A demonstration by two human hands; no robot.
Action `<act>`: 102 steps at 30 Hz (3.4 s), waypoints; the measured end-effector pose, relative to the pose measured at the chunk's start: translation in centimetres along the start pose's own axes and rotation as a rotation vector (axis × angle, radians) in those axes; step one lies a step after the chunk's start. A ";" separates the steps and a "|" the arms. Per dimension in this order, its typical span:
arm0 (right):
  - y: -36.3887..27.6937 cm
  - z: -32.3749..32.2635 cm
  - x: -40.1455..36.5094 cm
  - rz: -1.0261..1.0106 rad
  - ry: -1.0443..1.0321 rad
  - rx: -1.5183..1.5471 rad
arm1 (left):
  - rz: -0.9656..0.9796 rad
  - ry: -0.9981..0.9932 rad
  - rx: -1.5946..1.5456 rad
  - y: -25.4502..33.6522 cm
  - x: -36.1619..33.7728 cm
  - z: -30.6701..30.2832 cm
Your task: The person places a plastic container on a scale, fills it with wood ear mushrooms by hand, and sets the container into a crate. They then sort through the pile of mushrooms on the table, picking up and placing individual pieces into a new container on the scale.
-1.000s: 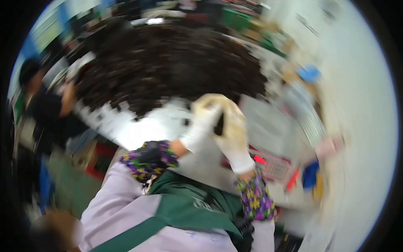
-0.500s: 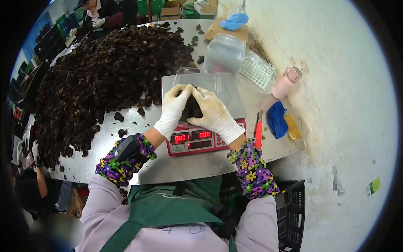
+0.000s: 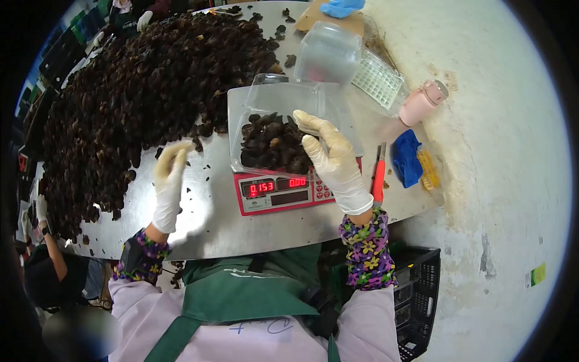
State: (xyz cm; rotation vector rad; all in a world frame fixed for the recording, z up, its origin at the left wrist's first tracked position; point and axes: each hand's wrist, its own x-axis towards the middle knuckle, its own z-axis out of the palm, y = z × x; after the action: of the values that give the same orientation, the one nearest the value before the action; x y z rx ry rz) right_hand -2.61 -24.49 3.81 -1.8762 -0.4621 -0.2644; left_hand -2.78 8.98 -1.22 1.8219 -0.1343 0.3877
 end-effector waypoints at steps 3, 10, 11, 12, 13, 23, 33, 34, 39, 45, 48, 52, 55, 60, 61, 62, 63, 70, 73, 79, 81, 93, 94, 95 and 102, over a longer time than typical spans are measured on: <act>-0.3 0.6 0.7 0.013 -0.013 0.076 | -0.208 0.107 0.015 -2.3 -2.8 -5.7; -4.2 3.0 -0.5 -0.115 0.371 -0.176 | -0.242 0.323 0.287 -8.2 -8.8 -13.7; -4.7 3.9 -1.6 -0.115 0.365 -0.179 | -0.247 0.326 0.284 -9.1 -9.0 -13.7; -5.1 4.9 -2.6 -0.140 0.318 -0.195 | -0.230 0.280 0.298 -9.8 -9.3 -13.4; -5.2 6.6 -3.4 -0.169 0.261 -0.189 | -0.219 0.251 0.331 -9.8 -9.7 -13.9; 0.5 18.1 -9.0 -0.071 -0.270 -0.115 | 0.006 -0.201 0.565 -6.6 -9.4 -9.4; 2.0 21.2 -10.6 -0.188 -0.306 -0.133 | 0.149 0.036 0.807 -9.3 -3.8 -7.8; 2.2 21.3 -10.8 -0.178 -0.304 -0.140 | 0.163 -0.087 0.790 -9.7 -3.8 -8.1; 2.3 21.2 -10.7 -0.158 -0.275 -0.153 | 0.095 -0.233 0.696 -11.2 -4.3 -8.8; 2.3 21.4 -10.9 -0.126 -0.265 -0.141 | 0.161 0.090 0.713 -11.8 4.3 -8.9; 2.2 21.3 -10.7 -0.110 -0.263 -0.148 | 0.016 -0.133 0.759 -13.0 4.7 -8.4; 2.6 21.5 -11.1 -0.135 -0.243 -0.145 | 0.076 -0.130 0.739 -12.4 5.1 -6.1; 2.7 21.4 -11.2 -0.140 -0.257 -0.149 | 0.125 -0.082 0.605 -9.8 6.4 -3.1; 2.7 21.6 -11.2 -0.184 -0.213 -0.204 | 0.376 -0.158 0.946 -10.7 8.4 1.5; 2.5 21.6 -11.2 -0.215 -0.202 -0.181 | 0.415 -0.192 1.000 -11.2 8.3 2.2; 2.5 21.6 -11.2 -0.246 -0.192 -0.158 | 0.339 -0.251 0.937 -11.6 8.1 2.6; 2.6 21.4 -11.3 -0.235 -0.171 -0.180 | 0.395 -0.272 0.931 -12.7 7.7 2.6; 2.8 21.0 -11.7 -0.258 -0.207 -0.131 | 0.277 -0.006 0.457 -5.5 6.9 2.3; 2.8 21.1 -11.8 -0.275 -0.142 -0.037 | 0.373 -0.066 0.399 1.7 7.3 4.5; -0.2 17.4 -11.6 -0.354 -0.079 -0.144 | 0.748 -0.457 0.366 7.9 6.9 11.8; -1.0 15.7 -11.9 -0.351 -0.059 -0.175 | 0.720 -0.643 0.529 8.3 6.5 13.7; -1.5 4.3 -14.3 -0.211 0.328 -0.397 | 0.403 -0.174 0.293 6.8 3.4 7.1; -1.6 3.2 -14.2 -0.213 0.336 -0.448 | 0.317 -0.181 0.234 6.2 2.8 6.0; -0.7 2.7 -14.6 -0.166 0.365 -0.397 | 0.249 -0.169 0.206 5.5 2.0 5.0; -0.1 0.0 -14.3 -0.033 0.459 -0.310 | -0.143 -0.027 -0.032 2.3 -2.7 0.2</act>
State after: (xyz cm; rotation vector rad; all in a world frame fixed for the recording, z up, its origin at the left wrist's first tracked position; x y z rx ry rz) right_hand -15.45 -27.09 -1.84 -2.0257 -0.1410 -0.8052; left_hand -5.96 7.88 -0.10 1.7931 -0.0291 0.2588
